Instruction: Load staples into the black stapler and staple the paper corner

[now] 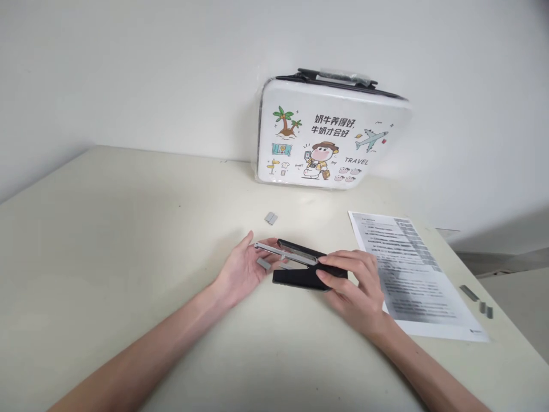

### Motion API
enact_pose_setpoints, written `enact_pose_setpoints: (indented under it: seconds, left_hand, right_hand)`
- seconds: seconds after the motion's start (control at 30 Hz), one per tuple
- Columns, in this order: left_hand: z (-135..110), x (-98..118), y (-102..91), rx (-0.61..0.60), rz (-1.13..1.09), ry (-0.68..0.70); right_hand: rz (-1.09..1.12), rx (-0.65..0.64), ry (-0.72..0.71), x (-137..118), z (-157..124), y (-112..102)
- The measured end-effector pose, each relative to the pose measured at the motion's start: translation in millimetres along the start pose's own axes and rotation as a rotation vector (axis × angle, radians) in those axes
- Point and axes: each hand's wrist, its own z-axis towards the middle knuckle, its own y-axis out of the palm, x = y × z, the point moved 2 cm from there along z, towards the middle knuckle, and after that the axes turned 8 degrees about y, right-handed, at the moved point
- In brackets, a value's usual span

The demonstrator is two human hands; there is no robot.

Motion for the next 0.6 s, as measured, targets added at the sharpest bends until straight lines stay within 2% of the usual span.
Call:
enact_pose_setpoints:
  seconds: [0.07,0.17,0.3,0.4,0.5,0.6]
  left_hand:
    - [-1,-1,-0.8,0.032,0.063,0.051]
    - [-3,-2,-2.9,0.045,0.237,0.219]
    - [-9,-1,-3.7,0.014,0.521,0.487]
    - [-17,-3,-0.8,-0.039,0.745,0.632]
    - [-25,-8,4.8,-0.176,0.93,0.696]
    - [-26,-10,8.4,-0.247,0.965,0.678]
  right_hand:
    - [0.029,0.014,0.028,3,1,-1]
    - [0.095,0.049,0.102,6,2,-1]
    - [0.098,0.078,0.173,10,1,1]
    - [0.066,0.079,0.196,11,-1,3]
    - [0.074,0.073,0.208,11,-1,3]
    - [0.082,0.054,0.228,11,-1,3]
